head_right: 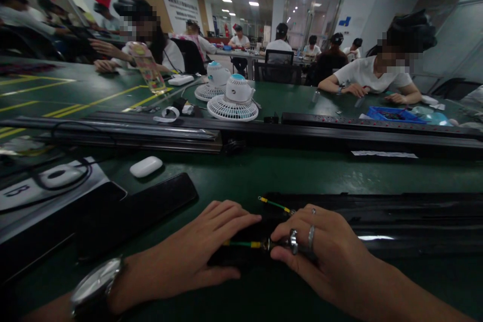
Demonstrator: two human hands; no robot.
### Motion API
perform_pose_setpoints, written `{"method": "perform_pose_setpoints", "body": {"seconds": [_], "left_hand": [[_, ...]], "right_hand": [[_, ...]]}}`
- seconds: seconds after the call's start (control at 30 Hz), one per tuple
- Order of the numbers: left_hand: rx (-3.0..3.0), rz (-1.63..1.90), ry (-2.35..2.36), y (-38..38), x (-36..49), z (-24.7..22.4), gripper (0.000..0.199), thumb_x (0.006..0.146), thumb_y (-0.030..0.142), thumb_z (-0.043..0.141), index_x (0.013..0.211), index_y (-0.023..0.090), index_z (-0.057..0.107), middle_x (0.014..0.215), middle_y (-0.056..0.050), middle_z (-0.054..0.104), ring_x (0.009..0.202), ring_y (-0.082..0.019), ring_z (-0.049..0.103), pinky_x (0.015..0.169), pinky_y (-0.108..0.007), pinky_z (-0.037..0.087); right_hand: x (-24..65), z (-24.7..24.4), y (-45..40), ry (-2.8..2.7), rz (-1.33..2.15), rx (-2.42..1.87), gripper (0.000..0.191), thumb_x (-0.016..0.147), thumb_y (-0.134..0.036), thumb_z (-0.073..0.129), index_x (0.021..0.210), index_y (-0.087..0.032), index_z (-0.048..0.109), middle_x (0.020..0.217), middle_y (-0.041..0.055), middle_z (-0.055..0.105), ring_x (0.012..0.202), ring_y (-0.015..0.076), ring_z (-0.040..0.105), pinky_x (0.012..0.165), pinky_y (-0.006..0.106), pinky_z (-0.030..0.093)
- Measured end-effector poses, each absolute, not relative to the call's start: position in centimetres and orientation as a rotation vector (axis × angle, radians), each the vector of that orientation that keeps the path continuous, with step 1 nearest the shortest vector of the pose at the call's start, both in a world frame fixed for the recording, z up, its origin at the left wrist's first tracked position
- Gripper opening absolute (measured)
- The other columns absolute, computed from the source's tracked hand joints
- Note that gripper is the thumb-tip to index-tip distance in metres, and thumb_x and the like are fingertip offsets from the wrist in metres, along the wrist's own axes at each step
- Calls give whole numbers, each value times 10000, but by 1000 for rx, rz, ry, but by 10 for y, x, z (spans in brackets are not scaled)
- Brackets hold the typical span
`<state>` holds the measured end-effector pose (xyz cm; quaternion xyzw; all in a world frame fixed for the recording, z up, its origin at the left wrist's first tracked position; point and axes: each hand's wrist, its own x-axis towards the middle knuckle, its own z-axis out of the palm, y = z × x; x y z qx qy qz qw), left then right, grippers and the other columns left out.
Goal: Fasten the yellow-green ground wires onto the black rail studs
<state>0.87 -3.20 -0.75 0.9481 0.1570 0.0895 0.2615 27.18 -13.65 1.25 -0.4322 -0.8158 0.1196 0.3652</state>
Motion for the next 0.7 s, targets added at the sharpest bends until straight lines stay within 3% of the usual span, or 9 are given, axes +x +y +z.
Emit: {"method": "perform_pose_setpoints", "body": {"seconds": [0.23, 0.37, 0.7], "left_hand": [[2580, 204, 415, -31, 9, -7, 754, 900, 428, 730, 1537, 294, 349, 1429, -72, 544, 1274, -286, 484, 1094, -459, 375], [2571, 243, 407, -32, 9, -7, 744, 887, 427, 746, 1522, 299, 380, 1412, -69, 556, 1262, -279, 500, 1084, -444, 387], [2578, 241, 411, -31, 9, -10, 754, 894, 418, 739, 1534, 300, 359, 1446, -69, 532, 1283, -290, 475, 1090, -447, 372]], "right_hand": [[274, 15, -133, -2384, 241, -1058, 171, 1047, -162, 508, 1103, -206, 664, 984, 37, 746, 879, 157, 702, 852, 314, 517], [280, 24, -132, -2595, 216, -978, 237, 1057, -137, 464, 1115, -226, 676, 1023, 47, 717, 895, 163, 669, 804, 312, 497], [287, 24, -134, -2330, 316, -977, 181, 987, -135, 618, 1156, -199, 628, 998, 35, 752, 899, 145, 704, 821, 274, 545]]}}
